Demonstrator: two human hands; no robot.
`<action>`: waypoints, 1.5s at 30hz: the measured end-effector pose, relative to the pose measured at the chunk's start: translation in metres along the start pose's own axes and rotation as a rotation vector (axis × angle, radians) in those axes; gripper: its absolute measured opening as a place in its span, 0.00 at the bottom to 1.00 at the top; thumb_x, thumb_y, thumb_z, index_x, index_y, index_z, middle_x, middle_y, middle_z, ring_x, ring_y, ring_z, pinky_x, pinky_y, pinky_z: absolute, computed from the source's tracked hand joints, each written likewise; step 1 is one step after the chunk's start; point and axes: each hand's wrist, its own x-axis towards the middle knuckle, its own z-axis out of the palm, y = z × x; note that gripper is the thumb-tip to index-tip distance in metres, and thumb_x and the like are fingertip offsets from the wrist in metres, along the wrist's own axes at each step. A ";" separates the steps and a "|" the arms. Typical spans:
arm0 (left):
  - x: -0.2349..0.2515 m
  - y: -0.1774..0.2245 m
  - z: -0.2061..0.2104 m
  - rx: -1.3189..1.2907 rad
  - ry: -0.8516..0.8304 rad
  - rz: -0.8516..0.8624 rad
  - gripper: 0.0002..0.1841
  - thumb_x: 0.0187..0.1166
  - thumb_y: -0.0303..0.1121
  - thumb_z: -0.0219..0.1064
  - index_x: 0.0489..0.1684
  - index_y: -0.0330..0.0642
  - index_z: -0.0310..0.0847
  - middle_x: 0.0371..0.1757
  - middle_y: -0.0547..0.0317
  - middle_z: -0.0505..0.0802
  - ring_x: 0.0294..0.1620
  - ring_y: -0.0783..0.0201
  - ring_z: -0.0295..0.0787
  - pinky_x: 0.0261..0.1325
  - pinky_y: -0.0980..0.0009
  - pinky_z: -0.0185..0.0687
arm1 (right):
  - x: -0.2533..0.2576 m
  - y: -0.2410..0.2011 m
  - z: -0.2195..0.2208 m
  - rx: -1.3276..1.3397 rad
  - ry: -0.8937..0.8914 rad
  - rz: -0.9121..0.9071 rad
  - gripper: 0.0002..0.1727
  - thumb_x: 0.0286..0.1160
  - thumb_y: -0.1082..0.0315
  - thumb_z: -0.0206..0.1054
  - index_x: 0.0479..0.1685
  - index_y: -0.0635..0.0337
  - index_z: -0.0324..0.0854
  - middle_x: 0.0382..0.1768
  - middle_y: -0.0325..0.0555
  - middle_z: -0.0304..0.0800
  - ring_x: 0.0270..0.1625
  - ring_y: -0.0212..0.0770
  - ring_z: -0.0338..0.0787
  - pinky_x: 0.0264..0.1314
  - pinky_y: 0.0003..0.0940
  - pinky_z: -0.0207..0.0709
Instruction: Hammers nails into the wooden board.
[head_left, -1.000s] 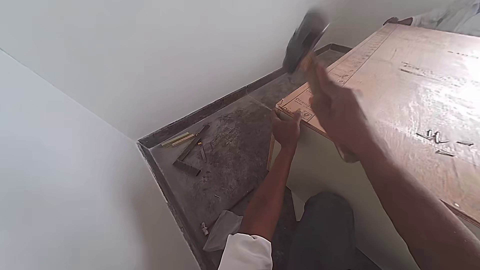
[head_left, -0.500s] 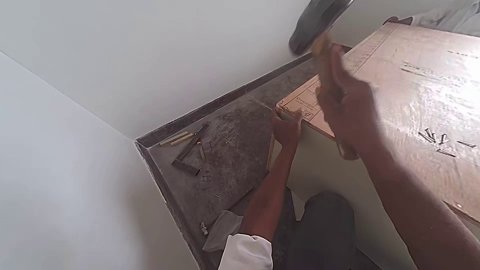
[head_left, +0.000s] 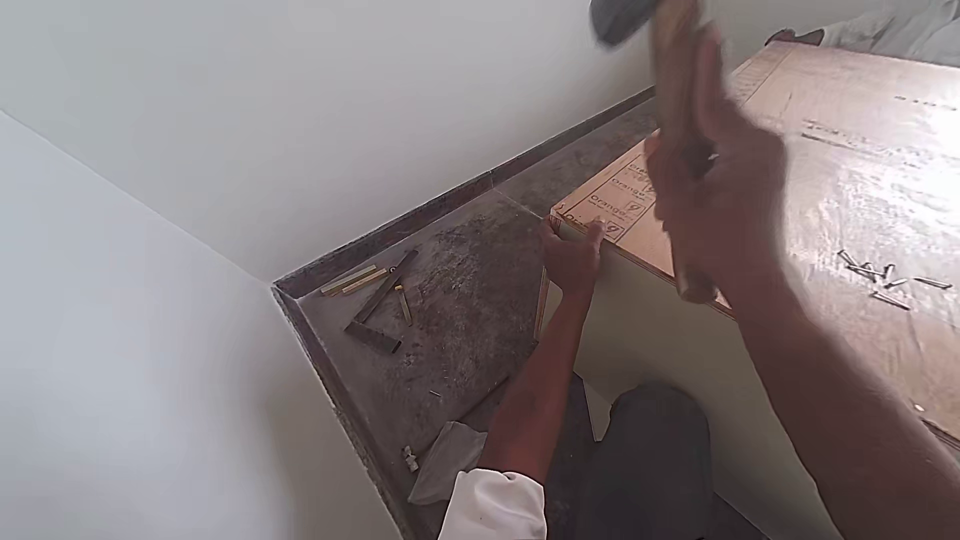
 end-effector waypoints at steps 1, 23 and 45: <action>-0.001 0.000 0.000 0.018 0.005 0.012 0.44 0.61 0.50 0.80 0.79 0.37 0.70 0.68 0.40 0.85 0.68 0.46 0.82 0.67 0.42 0.78 | -0.003 0.008 0.010 -0.046 -0.209 0.078 0.36 0.86 0.67 0.59 0.95 0.52 0.54 0.44 0.53 0.90 0.33 0.44 0.85 0.37 0.44 0.80; -0.006 -0.005 -0.002 0.048 -0.006 0.016 0.43 0.66 0.54 0.76 0.81 0.42 0.67 0.68 0.39 0.84 0.65 0.43 0.82 0.60 0.38 0.77 | -0.002 0.022 0.011 -0.063 -0.567 0.266 0.35 0.88 0.67 0.60 0.95 0.46 0.57 0.43 0.55 0.89 0.31 0.46 0.86 0.36 0.47 0.83; 0.009 -0.030 -0.017 -0.098 -0.135 0.118 0.34 0.80 0.54 0.69 0.77 0.39 0.72 0.62 0.44 0.87 0.61 0.53 0.84 0.66 0.47 0.78 | -0.144 0.052 -0.086 0.149 -0.033 0.280 0.37 0.79 0.52 0.67 0.90 0.49 0.66 0.34 0.33 0.90 0.21 0.21 0.82 0.19 0.21 0.79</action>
